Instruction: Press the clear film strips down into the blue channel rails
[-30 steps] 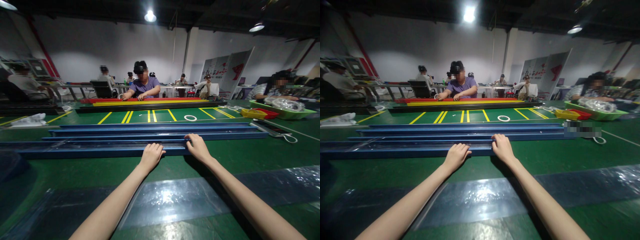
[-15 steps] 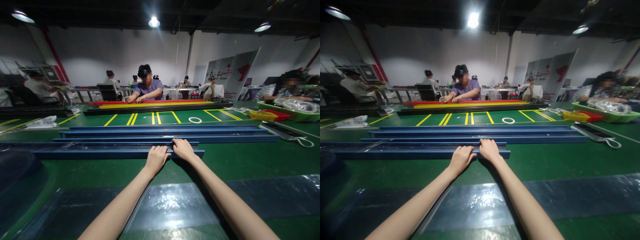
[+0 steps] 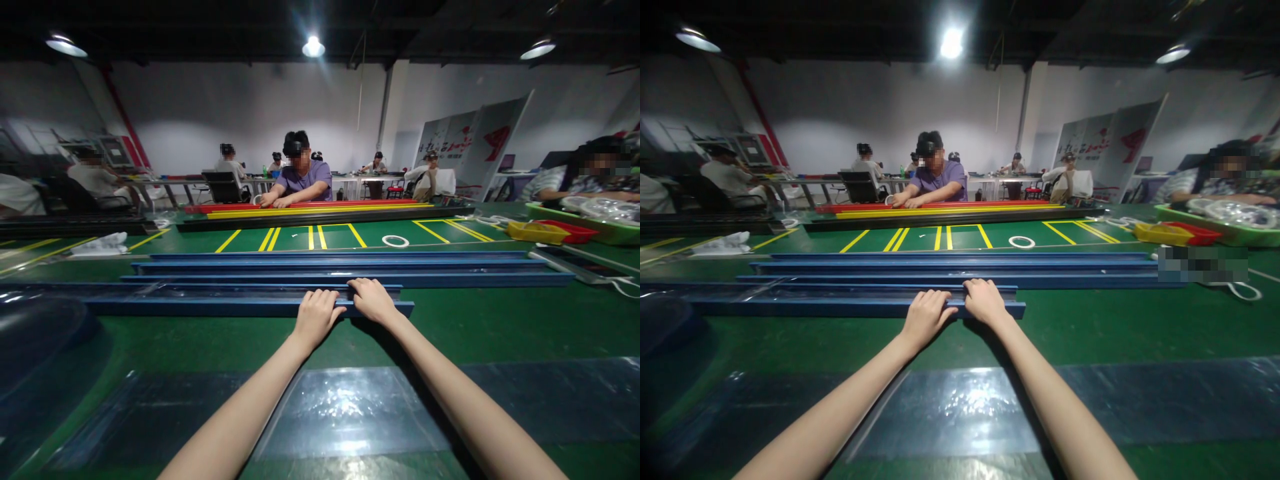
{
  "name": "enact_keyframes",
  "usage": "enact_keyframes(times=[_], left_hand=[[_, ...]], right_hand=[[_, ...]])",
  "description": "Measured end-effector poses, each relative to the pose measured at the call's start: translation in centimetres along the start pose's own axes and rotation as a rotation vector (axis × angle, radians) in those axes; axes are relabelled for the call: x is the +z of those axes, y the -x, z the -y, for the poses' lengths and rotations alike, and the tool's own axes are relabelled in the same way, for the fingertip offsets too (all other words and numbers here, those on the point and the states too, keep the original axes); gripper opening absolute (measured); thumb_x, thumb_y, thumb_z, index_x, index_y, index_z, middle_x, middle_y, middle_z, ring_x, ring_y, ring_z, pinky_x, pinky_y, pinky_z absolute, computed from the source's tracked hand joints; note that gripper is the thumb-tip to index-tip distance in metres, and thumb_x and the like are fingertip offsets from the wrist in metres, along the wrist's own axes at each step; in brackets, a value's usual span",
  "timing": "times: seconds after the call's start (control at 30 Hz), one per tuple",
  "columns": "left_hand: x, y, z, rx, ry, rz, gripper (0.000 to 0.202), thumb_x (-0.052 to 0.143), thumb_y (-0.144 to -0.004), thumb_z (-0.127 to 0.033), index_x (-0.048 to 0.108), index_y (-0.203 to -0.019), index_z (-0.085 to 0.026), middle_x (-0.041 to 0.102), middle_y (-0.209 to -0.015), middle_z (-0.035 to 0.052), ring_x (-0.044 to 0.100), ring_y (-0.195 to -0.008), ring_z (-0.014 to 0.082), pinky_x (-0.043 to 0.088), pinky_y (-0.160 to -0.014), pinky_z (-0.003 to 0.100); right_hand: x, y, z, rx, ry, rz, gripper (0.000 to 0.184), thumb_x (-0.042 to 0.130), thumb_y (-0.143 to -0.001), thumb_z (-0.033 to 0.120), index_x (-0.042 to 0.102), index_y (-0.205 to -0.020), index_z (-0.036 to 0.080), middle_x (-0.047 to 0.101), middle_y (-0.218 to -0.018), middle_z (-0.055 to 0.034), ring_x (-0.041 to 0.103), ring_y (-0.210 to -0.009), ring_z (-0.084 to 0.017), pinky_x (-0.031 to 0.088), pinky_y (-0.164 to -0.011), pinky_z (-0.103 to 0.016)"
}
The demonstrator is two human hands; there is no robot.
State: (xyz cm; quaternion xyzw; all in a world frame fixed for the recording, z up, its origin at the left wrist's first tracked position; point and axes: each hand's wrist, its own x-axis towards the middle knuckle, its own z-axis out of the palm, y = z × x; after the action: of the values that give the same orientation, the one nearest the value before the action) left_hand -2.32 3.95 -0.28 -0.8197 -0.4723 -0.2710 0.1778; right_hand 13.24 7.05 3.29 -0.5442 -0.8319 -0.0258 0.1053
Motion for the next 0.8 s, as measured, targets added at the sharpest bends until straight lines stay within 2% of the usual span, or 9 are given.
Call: enact_keyframes(times=[0.3, 0.67, 0.8], left_hand=[[-0.5, 0.0, -0.3, 0.008, -0.031, -0.042, 0.037, 0.047, -0.08, -0.048, 0.055, -0.094, -0.015, 0.06, -0.084, 0.0056, 0.052, -0.08, 0.0196, 0.034, -0.072, 0.033], [-0.3, 0.0, -0.3, 0.025, -0.059, -0.029, 0.034, 0.045, -0.081, -0.046, 0.056, -0.089, -0.015, 0.06, -0.081, 0.0055, 0.052, -0.077, 0.0191, 0.033, -0.068, 0.031], [-0.5, 0.0, -0.4, 0.037, -0.051, -0.022, 0.033, 0.044, -0.082, -0.046, 0.056, -0.085, -0.016, 0.06, -0.078, 0.0053, 0.052, -0.076, 0.0186, 0.032, -0.068, 0.031]], right_hand=[[-0.2, 0.8, -1.3, -0.037, 0.067, -0.025, 0.037, 0.034, -0.076, 0.011, 0.059, -0.104, 0.013, 0.061, -0.105, -0.0123, 0.055, -0.097, -0.02, 0.035, -0.079, -0.03], [-0.8, 3.0, -7.4, 0.036, 0.019, -0.007, 0.05, 0.035, -0.068, 0.01, 0.056, -0.113, 0.011, 0.059, -0.113, -0.0093, 0.051, -0.105, -0.018, 0.034, -0.09, -0.027], [-0.8, 3.5, -8.9, 0.054, 0.0, -0.017, 0.051, 0.036, -0.066, 0.01, 0.057, -0.112, 0.013, 0.06, -0.112, -0.0074, 0.052, -0.105, -0.017, 0.034, -0.091, -0.026]])
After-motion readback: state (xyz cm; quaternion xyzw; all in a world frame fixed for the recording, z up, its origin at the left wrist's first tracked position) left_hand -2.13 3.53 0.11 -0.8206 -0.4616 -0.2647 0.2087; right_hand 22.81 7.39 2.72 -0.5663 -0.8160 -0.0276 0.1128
